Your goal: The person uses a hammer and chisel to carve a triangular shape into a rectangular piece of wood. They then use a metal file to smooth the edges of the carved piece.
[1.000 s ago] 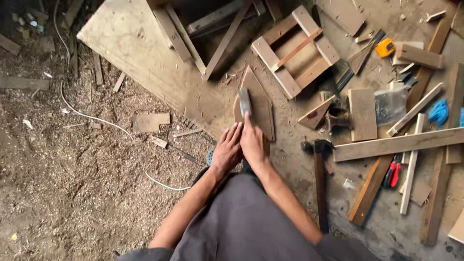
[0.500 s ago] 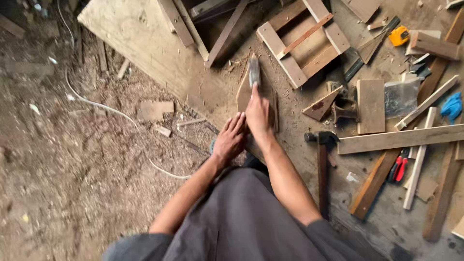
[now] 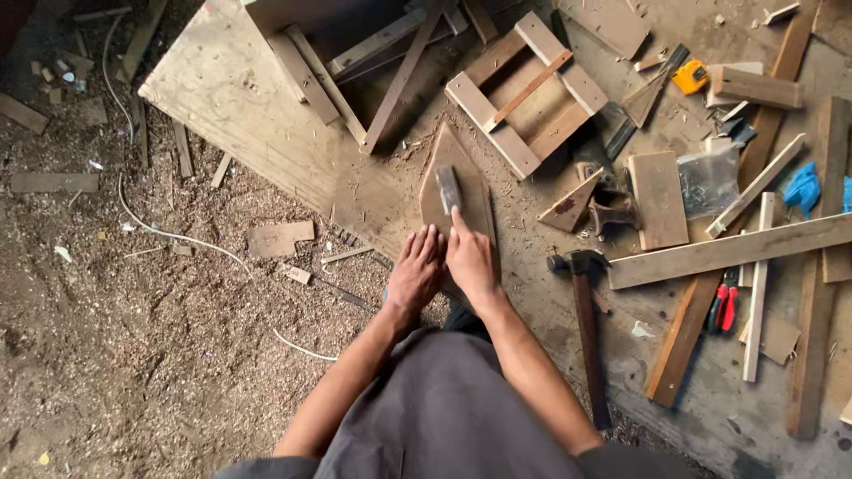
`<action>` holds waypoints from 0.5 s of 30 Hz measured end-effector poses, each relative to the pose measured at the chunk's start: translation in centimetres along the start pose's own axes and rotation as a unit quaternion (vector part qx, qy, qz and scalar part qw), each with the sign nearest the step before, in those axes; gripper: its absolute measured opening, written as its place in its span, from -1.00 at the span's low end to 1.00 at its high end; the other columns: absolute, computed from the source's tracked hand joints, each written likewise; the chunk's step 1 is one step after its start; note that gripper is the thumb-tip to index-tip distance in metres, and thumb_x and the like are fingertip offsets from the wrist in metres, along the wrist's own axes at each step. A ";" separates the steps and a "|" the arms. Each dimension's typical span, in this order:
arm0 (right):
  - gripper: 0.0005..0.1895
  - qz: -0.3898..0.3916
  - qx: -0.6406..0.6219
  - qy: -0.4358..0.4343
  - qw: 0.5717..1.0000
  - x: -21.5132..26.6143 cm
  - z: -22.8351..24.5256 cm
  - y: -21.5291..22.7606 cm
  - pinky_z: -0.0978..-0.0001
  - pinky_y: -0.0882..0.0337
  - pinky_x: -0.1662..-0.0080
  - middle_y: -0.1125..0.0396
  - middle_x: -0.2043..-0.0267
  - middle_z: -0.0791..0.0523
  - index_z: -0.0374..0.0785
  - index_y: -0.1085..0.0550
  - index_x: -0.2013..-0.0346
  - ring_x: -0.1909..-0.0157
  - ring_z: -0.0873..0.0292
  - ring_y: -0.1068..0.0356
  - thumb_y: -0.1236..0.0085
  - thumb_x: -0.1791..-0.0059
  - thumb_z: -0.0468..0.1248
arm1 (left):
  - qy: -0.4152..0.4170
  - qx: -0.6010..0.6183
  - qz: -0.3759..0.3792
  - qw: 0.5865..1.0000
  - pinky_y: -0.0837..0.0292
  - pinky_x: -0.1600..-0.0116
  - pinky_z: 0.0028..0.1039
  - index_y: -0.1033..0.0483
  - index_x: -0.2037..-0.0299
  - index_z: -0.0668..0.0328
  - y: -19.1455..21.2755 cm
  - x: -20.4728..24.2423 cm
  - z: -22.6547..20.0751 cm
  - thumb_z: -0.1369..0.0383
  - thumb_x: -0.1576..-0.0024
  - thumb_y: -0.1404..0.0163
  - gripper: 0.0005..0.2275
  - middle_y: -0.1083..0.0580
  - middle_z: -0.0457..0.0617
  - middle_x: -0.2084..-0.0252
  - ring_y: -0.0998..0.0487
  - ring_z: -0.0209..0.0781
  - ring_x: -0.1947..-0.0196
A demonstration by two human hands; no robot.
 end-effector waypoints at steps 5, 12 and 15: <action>-0.53 0.012 -0.006 0.049 0.999 4.0 -0.8 1.9 -0.05 -0.46 0.30 -0.45 0.38 -0.17 -0.11 -0.39 -0.32 0.35 -0.23 -0.50 -0.04 -0.08 -0.24 | 0.056 0.064 0.036 0.996 0.08 -0.52 -0.03 -0.38 -0.23 0.41 2.5 2.3 0.3 0.12 -0.33 0.16 -0.54 -0.29 0.30 -0.38 -0.17 0.15 -0.45; -0.50 0.025 -0.011 0.031 0.999 7.6 -3.8 3.0 -0.05 -0.43 0.26 -0.45 0.37 -0.18 -0.05 -0.38 -0.33 0.29 -0.26 -0.48 -0.08 -0.06 -0.21 | 0.158 0.049 -0.060 0.984 0.16 -0.56 -0.10 -0.14 -0.46 0.49 3.0 -1.5 2.1 0.22 -0.32 0.23 -0.44 -0.08 0.33 -0.53 -0.01 0.12 -0.55; -0.50 -0.005 -0.011 0.049 0.999 8.6 -4.0 3.7 -0.04 -0.45 0.25 -0.45 0.32 -0.18 -0.04 -0.38 -0.33 0.27 -0.25 -0.47 -0.08 -0.06 -0.21 | 0.185 0.042 -0.088 0.978 0.23 -0.58 -0.12 0.01 -0.50 0.48 1.7 -2.1 1.4 0.20 -0.35 0.27 -0.41 0.02 0.31 -0.57 0.09 0.14 -0.59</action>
Point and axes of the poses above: each hand's wrist, its own x-axis away from the middle knuckle, its own y-axis out of the back of the hand, z = x × y, the point moved 10 cm from there along -x, towards the middle knuckle
